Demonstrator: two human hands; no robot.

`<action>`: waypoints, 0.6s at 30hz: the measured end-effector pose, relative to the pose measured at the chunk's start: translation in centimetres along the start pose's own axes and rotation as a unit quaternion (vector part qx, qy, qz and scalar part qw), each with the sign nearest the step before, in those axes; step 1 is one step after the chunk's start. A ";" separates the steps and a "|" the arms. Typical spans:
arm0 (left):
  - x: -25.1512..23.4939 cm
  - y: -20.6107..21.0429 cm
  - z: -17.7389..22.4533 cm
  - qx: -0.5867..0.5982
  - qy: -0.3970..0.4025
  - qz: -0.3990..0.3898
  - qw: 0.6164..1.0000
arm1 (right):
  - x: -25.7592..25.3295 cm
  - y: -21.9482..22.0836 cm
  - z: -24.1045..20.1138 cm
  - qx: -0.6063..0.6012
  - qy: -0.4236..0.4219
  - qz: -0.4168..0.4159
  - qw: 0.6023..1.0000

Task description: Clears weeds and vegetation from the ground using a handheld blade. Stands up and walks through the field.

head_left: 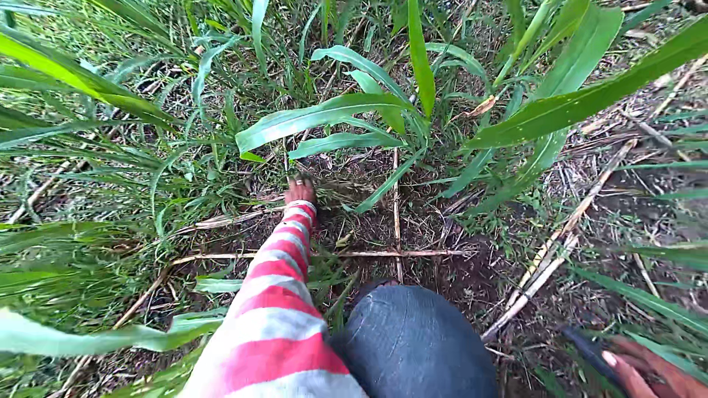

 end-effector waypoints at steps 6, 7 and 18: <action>-3.7 0.0 -0.7 -0.034 -0.124 -0.053 0.990 | 0.3 0.0 1.4 -0.004 0.001 0.019 1.000; -3.7 -0.3 -0.7 -0.030 -0.141 -0.068 0.987 | 0.3 -0.1 1.9 -0.004 0.006 0.023 1.000; -3.4 -1.4 -3.8 0.040 -0.099 -0.089 0.990 | 1.0 0.8 2.5 0.010 0.046 -0.005 0.999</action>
Point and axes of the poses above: each hand's wrist, its own x-axis away from the middle knuckle, its own y-axis out of the palm, z = x × y, the point moved 5 cm from there along -x, towards the middle knuckle, and after that the axes turned 4 degrees about -z, right-handed, at the moved point
